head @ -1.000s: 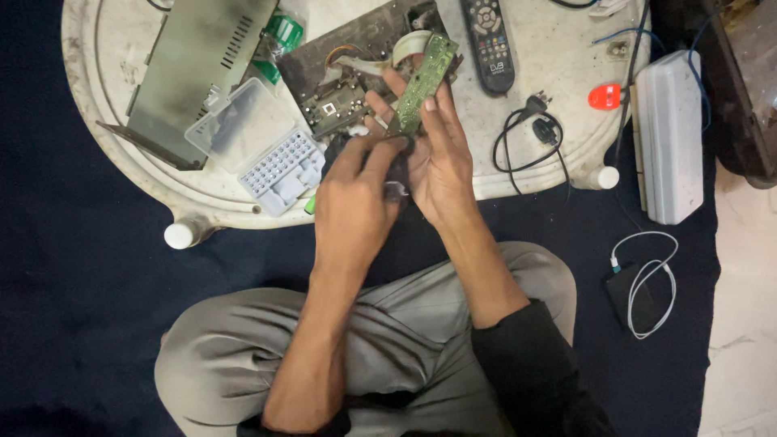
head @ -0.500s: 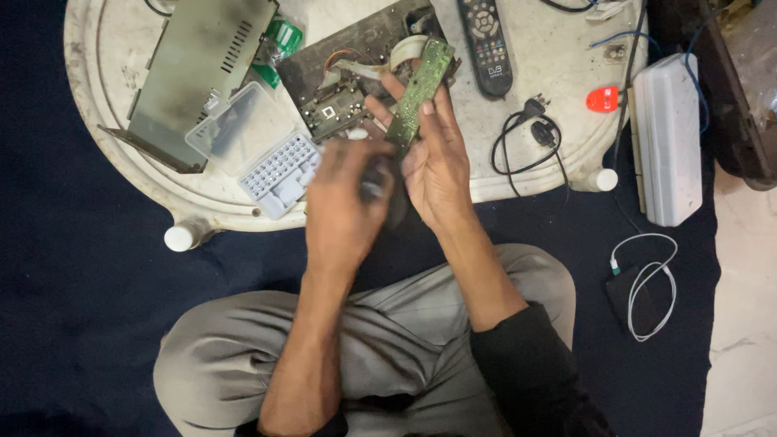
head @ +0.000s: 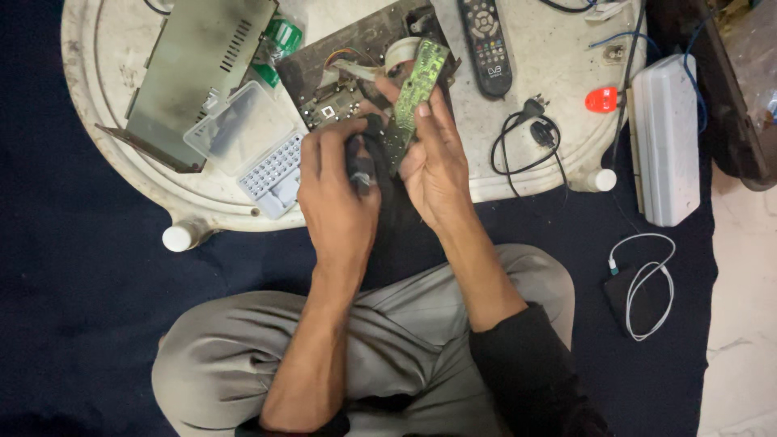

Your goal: The person disassembles a small electronic device using a screwdriver, removes screws, separates the casing, and wipes the internal circuit board with a cloth.

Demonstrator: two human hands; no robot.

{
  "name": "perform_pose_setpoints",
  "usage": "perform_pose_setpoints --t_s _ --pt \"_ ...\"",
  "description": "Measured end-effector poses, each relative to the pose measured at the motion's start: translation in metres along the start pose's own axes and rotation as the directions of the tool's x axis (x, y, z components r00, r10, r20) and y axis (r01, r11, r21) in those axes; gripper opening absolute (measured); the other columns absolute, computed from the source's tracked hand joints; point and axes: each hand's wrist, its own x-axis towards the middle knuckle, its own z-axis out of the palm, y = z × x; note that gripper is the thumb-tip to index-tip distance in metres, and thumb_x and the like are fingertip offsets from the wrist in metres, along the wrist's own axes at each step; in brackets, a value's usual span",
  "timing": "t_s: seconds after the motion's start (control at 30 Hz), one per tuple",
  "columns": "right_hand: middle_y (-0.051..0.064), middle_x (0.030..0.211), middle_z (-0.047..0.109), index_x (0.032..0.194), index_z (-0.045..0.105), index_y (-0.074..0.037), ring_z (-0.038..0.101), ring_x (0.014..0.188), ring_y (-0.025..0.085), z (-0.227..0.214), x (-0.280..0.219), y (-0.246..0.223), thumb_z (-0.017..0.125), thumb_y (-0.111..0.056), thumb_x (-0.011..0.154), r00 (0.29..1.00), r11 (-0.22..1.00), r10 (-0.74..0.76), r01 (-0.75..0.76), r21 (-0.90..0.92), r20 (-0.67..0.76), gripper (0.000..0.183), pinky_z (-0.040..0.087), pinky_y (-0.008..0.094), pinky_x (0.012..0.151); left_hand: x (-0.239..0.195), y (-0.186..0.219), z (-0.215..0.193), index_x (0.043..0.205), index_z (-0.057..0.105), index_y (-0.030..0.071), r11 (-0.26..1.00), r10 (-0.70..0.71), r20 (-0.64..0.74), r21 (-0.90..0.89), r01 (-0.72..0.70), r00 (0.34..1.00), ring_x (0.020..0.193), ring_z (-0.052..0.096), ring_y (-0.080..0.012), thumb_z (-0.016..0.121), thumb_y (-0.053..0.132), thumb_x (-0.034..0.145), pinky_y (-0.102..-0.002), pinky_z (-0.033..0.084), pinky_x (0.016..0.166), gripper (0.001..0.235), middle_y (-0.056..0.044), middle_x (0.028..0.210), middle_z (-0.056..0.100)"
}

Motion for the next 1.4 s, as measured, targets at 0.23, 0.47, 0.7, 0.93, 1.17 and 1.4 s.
perform_pose_setpoints --t_s 0.23,0.47,0.7,0.93,1.17,1.4 --pt "0.021 0.158 0.051 0.166 0.029 -0.004 0.055 0.135 0.027 -0.003 -0.001 -0.001 0.044 -0.023 0.118 0.999 0.999 0.035 -0.035 -0.021 0.013 0.054 0.045 0.04 0.114 0.002 0.001 0.002 0.126 0.061 0.012 0.999 0.025 0.105 0.046 -0.03 0.994 0.114 0.066 -0.0406 0.069 -0.01 0.074 -0.048 0.056 0.091 0.057 -0.014 0.127 0.061" --pt "0.019 0.154 0.053 0.163 0.028 -0.005 0.058 0.134 0.026 -0.003 -0.003 -0.001 0.045 -0.023 0.115 0.997 0.998 0.061 -0.06 -0.034 0.055 0.055 0.049 0.04 0.115 0.001 0.001 0.008 0.125 0.064 0.01 0.999 -0.041 0.049 0.009 0.041 0.998 0.111 0.067 -0.039 0.068 -0.01 0.086 -0.047 0.054 0.094 0.043 -0.014 0.121 0.064" --pt "0.018 0.152 0.055 0.161 0.033 -0.002 0.059 0.134 0.023 -0.005 -0.003 0.0 0.044 -0.022 0.116 0.997 0.993 0.064 -0.059 -0.102 0.043 0.05 0.048 0.038 0.118 0.003 0.002 0.004 0.121 0.068 0.009 0.997 0.06 0.217 -0.055 -0.049 0.974 0.107 0.065 -0.042 0.068 -0.011 0.071 -0.048 0.053 0.087 0.054 -0.019 0.115 0.064" --pt "0.015 0.155 0.055 0.162 0.036 0.0 0.055 0.143 0.017 -0.011 -0.007 0.008 0.044 -0.017 0.116 0.998 0.992 0.025 -0.018 -0.126 0.052 0.049 0.042 0.033 0.125 0.004 0.0 0.005 0.127 0.063 0.008 0.996 0.06 0.074 -0.067 -0.056 0.995 0.115 0.066 -0.0398 0.067 -0.012 0.081 -0.046 0.054 0.097 0.05 -0.015 0.123 0.064" --pt "0.008 0.148 0.055 0.157 0.039 -0.002 0.053 0.136 0.016 -0.022 -0.006 0.018 0.047 -0.015 0.112 0.993 0.992 0.112 -0.114 -0.049 -0.037 0.048 0.042 0.033 0.118 0.006 -0.003 0.008 0.126 0.062 0.011 0.998 0.047 0.13 0.03 -0.051 0.99 0.115 0.065 -0.0411 0.069 -0.01 0.078 -0.047 0.054 0.092 0.052 -0.016 0.124 0.063" --pt "0.008 0.145 0.057 0.156 0.041 -0.002 0.053 0.134 0.016 -0.033 -0.005 0.027 0.051 -0.015 0.11 0.993 0.994 0.099 -0.102 -0.048 -0.066 0.049 0.043 0.032 0.116 0.003 0.001 0.008 0.126 0.062 0.009 0.99 0.143 0.08 0.002 -0.143 0.986 0.116 0.063 -0.0432 0.063 -0.012 0.075 -0.049 0.054 0.093 0.055 -0.02 0.125 0.062"
